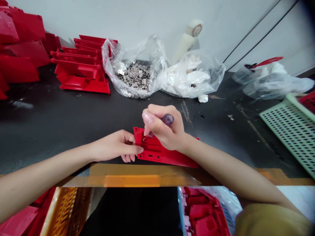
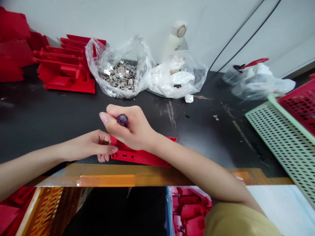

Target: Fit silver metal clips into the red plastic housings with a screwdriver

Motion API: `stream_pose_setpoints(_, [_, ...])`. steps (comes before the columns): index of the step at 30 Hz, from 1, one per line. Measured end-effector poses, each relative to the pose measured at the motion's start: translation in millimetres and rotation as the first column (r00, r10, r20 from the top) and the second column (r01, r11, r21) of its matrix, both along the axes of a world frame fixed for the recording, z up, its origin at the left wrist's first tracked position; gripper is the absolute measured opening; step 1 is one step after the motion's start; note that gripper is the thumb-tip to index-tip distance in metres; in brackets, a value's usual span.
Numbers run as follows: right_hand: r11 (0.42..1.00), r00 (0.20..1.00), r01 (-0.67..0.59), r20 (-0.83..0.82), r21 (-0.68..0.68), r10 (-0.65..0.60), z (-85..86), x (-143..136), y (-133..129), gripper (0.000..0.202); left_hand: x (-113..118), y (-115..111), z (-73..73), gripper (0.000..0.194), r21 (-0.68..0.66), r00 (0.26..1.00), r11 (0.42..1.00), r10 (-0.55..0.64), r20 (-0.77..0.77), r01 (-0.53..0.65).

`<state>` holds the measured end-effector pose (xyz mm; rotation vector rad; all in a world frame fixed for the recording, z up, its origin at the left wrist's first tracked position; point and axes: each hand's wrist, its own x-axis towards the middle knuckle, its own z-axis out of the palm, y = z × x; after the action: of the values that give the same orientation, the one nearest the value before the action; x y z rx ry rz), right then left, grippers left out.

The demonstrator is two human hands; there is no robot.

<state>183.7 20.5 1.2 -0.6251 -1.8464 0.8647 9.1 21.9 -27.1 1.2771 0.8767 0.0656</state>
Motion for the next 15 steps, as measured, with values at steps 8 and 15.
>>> stream_pose_setpoints(8, [0.995,0.995,0.07,0.072,-0.066,-0.065,1.0,2.3,1.5,0.042,0.4,1.3,3.2,0.029,-0.003,0.999,1.0,-0.013,-0.031,0.013])
stream_pose_setpoints(15, [0.977,0.976,0.09,-0.179,-0.194,-0.126,-4.5,3.1,11.1,0.041,0.3,1.8,4.9,0.031,0.001,0.998,1.0,-0.023,-0.057,0.023])
